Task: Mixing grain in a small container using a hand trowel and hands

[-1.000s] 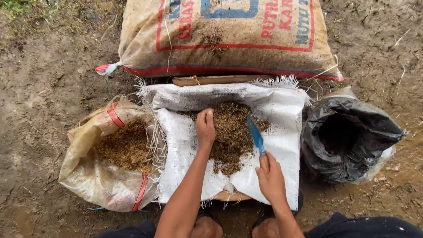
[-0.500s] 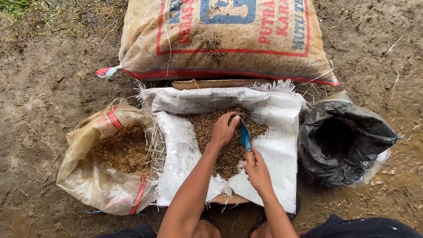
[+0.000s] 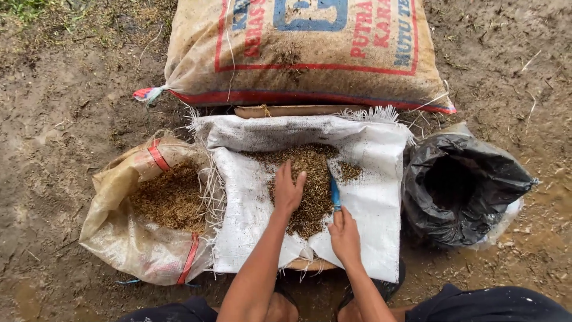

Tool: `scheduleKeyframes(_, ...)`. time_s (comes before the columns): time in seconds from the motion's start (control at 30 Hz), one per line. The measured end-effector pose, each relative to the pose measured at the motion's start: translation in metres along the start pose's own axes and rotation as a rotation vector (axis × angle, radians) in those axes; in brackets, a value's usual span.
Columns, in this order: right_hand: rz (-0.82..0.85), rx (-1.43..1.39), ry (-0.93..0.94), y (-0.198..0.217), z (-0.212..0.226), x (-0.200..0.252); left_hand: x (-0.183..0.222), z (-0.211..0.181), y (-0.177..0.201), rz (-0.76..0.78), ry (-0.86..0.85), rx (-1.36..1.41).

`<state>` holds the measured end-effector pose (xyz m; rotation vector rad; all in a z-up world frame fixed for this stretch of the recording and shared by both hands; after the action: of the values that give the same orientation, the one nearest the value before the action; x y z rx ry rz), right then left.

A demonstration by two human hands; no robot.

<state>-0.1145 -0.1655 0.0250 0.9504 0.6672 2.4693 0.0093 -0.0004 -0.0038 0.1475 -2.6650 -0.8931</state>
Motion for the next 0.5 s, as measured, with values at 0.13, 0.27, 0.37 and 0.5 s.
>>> scheduleKeyframes(0.13, 0.02, 0.01, 0.019, 0.021, 0.02, 0.013, -0.014, 0.036, -0.033, -0.065, -0.065, 0.176)
scheduleKeyframes(0.27, -0.073, 0.084, -0.037, 0.03, 0.008, 0.002, -0.027, 0.042, -0.003, -0.408, -0.129, 0.026)
scheduleKeyframes(0.37, -0.098, 0.081, 0.013, 0.021, 0.002, -0.019, -0.038, 0.044, 0.006, -0.383, -0.133, -0.292)
scheduleKeyframes(0.5, -0.07, 0.008, 0.034, 0.005, 0.005, -0.026, -0.053, 0.06, -0.005, -0.302, -0.001, -0.434)
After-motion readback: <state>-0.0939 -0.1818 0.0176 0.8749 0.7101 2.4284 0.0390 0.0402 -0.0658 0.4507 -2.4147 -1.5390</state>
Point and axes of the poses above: each hand's wrist, its own x-axis away from the middle knuckle, its own y-axis out of the back of the hand, z = x × y, the point moved 5 cm from there along -x, towards the middle knuckle, and after that the axes turned 14 degrees about -z, right-handed, at the moved point
